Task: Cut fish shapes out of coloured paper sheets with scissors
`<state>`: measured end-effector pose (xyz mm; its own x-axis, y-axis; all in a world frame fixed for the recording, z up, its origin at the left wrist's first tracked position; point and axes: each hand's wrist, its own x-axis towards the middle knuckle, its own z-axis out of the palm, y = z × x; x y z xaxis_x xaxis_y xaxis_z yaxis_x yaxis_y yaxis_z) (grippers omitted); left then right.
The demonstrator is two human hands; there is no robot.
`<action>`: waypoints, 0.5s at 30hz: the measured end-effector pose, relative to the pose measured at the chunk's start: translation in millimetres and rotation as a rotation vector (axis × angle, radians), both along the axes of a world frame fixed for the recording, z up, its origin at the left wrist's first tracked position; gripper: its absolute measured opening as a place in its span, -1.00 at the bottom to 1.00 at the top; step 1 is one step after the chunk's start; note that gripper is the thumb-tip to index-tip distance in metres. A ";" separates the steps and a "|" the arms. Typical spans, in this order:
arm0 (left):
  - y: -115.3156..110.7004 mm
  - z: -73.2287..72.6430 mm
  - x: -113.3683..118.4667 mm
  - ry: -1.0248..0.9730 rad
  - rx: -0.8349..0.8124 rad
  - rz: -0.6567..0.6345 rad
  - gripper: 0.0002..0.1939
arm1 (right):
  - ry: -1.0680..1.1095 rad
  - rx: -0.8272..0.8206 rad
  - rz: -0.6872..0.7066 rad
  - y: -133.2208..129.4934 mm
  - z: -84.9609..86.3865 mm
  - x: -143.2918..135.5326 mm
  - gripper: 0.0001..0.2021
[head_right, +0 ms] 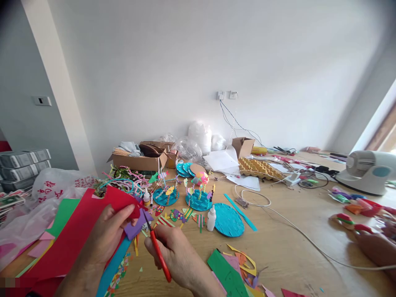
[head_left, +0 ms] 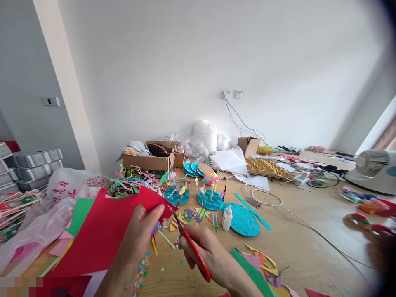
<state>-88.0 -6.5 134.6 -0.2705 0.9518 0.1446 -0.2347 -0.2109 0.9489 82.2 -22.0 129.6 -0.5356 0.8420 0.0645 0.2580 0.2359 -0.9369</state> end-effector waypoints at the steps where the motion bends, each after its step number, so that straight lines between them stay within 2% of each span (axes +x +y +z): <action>1: 0.6 1.9 -2.8 -0.021 0.022 0.027 -0.75 | 0.008 -0.026 0.047 1.0 -0.7 2.6 -0.68; 3: 1.6 7.2 -7.2 -0.075 0.086 0.075 -0.75 | 0.085 -0.115 0.175 3.0 -2.4 6.9 -0.60; 5: 2.2 12.6 -9.0 -0.136 0.155 0.104 -0.75 | 0.259 -0.200 0.259 3.7 -2.4 8.8 -0.53; 7: 2.2 16.3 -8.5 -0.176 0.189 0.113 -0.77 | 0.471 -0.229 0.258 1.4 1.3 8.5 -0.51; 10: 0.8 17.5 -6.0 -0.199 0.145 0.110 -0.79 | 0.690 -0.244 0.202 -10.0 10.8 8.4 -0.62; 12: -0.8 16.7 -4.1 -0.206 0.102 0.106 -0.81 | 0.666 -0.207 0.201 -24.0 14.5 10.9 -0.71; 15: -3.4 16.1 -0.2 -0.207 0.066 0.085 -0.83 | 0.452 -0.024 0.234 -53.3 10.6 16.8 -0.77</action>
